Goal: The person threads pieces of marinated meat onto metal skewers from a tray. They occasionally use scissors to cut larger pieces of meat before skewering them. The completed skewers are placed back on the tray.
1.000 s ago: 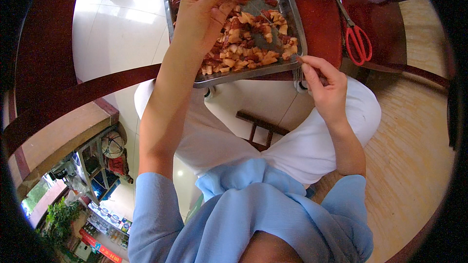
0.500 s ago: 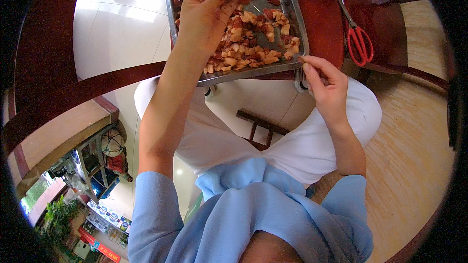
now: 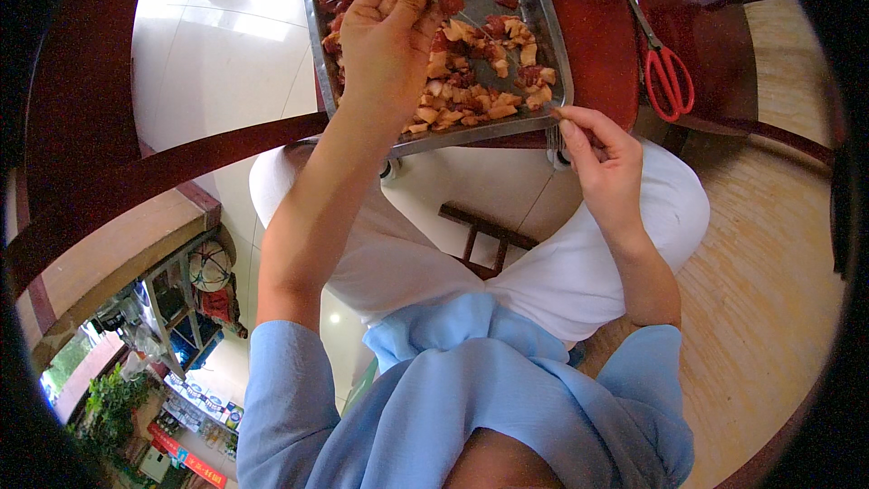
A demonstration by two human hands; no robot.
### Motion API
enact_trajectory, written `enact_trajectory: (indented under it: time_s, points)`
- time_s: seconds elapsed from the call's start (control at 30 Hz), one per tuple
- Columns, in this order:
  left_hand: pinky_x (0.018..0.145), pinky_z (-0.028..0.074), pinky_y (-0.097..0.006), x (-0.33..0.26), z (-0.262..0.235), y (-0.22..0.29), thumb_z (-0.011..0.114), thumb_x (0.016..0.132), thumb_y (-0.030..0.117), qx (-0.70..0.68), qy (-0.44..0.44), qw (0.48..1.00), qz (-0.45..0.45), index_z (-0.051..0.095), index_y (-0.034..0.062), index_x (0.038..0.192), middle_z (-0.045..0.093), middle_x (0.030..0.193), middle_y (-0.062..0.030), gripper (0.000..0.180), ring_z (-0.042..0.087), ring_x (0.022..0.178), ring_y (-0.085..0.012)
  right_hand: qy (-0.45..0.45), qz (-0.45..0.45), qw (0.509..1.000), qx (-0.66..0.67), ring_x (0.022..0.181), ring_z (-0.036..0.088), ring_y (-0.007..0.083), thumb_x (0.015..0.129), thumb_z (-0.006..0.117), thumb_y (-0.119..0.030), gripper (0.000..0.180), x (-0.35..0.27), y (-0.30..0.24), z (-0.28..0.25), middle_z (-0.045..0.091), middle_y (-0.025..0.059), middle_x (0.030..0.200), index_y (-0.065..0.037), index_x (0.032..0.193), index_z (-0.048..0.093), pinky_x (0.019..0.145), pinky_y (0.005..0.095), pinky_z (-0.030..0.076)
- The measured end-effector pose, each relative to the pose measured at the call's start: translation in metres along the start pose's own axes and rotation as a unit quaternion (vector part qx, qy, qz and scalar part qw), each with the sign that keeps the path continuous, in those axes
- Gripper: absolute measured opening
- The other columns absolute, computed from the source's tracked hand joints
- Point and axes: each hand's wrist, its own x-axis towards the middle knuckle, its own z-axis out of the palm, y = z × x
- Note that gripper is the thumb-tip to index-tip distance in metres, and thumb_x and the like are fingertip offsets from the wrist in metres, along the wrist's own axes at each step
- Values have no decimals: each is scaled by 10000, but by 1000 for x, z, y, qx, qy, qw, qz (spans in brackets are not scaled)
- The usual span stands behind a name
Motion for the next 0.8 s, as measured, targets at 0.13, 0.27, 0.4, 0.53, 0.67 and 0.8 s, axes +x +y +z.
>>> enact_trajectory:
  time_s: [0.13, 0.27, 0.4, 0.53, 0.67, 0.8]
  points:
    - [985, 516, -363, -13, 21, 0, 535, 973, 60, 29, 43, 999, 10, 533, -48, 1207, 604, 1137, -124, 258, 594, 1114, -250, -3, 6, 1000, -2, 765, 592, 74, 894, 650, -66, 159, -1, 0, 1, 694, 48, 878, 18, 1025, 684, 686, 221, 472]
    - [995, 512, -381, -13, 19, -2, 544, 969, 65, 11, 54, 998, 33, 527, -45, 1222, 602, 1146, -126, 276, 593, 1112, -249, -4, 10, 1000, 26, 760, 580, 68, 900, 645, -62, 154, -3, 1, 4, 689, 35, 886, 17, 1026, 684, 675, 215, 465]
    - [1002, 507, -390, -7, 7, -1, 569, 954, 56, -2, 57, 998, 38, 527, -43, 1224, 607, 1153, -123, 291, 599, 1105, -251, -20, -18, 999, 30, 596, 432, 9, 938, 609, -71, 165, -2, 0, 6, 553, -57, 720, -4, 1074, 673, 506, 181, 328]
    - [1001, 509, -389, -8, 9, -3, 586, 944, 49, 21, 72, 997, 32, 532, -45, 1214, 615, 1146, -122, 290, 609, 1088, -258, -24, -8, 999, 37, 599, 433, 10, 939, 607, -65, 166, -2, 3, 6, 554, -55, 724, 0, 1079, 668, 509, 182, 330]
    - [1000, 511, -371, -12, 15, -3, 582, 944, 40, 11, 65, 997, 32, 534, -46, 1211, 619, 1139, -125, 285, 611, 1095, -258, -35, 9, 998, 59, 584, 424, 8, 940, 611, -93, 175, -2, 5, 6, 539, -54, 703, -1, 1080, 662, 494, 181, 320]
    - [852, 589, -317, -10, 16, -1, 552, 955, 23, 14, 47, 999, 21, 578, -23, 1166, 660, 1100, -140, 217, 663, 1005, -228, -110, 147, 970, 161, 564, 407, 4, 939, 616, -135, 189, 0, -8, 0, 513, -51, 666, -7, 1070, 660, 469, 183, 304]
